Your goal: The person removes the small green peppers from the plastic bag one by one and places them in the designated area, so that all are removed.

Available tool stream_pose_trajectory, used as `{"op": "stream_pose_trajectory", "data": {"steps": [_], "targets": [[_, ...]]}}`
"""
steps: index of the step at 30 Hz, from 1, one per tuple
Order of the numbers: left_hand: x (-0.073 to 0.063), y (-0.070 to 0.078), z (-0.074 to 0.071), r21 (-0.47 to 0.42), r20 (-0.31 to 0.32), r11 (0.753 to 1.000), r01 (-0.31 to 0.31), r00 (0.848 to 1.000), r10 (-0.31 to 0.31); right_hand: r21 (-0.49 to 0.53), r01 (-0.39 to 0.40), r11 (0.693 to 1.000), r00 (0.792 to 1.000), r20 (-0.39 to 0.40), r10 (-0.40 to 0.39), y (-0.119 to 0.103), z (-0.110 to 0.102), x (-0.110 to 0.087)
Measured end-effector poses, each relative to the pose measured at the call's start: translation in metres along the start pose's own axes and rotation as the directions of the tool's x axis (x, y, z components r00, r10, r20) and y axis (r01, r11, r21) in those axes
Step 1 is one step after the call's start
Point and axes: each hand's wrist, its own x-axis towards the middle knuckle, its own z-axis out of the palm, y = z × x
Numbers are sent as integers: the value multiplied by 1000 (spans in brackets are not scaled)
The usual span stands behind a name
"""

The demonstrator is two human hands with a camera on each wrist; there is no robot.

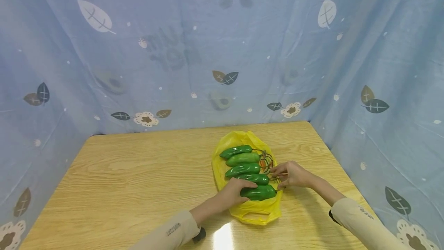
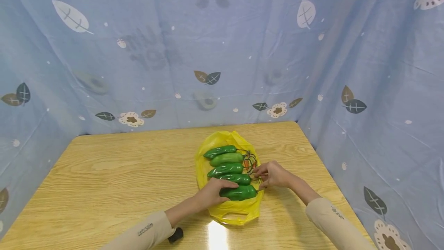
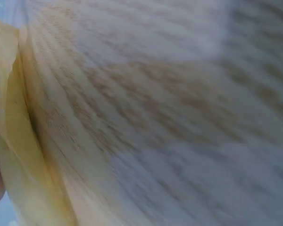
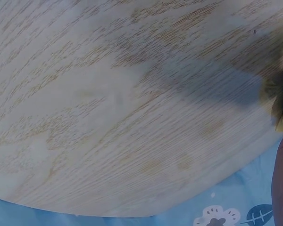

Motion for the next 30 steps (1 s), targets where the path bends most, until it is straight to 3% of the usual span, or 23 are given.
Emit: {"op": "stream_pose_trajectory", "data": {"steps": [5, 15, 21, 30], "targets": [[2, -1, 4, 17, 15, 1000, 15, 1000, -16, 9, -18, 1000, 1000, 1, 18, 1, 1, -2], [-15, 1, -16, -158, -6, 985, 70, 997, -72, 28, -7, 1000, 1000, -19, 7, 4, 3, -2], [-38, 5, -33, -181, -11, 980, 79, 997, -83, 84, -33, 996, 999, -18, 35, 3, 5, -2], [-81, 26, -50, -266, -18, 962, 54, 998, -61, 132, -76, 988, 997, -20, 79, -1, 3, -5]]}}
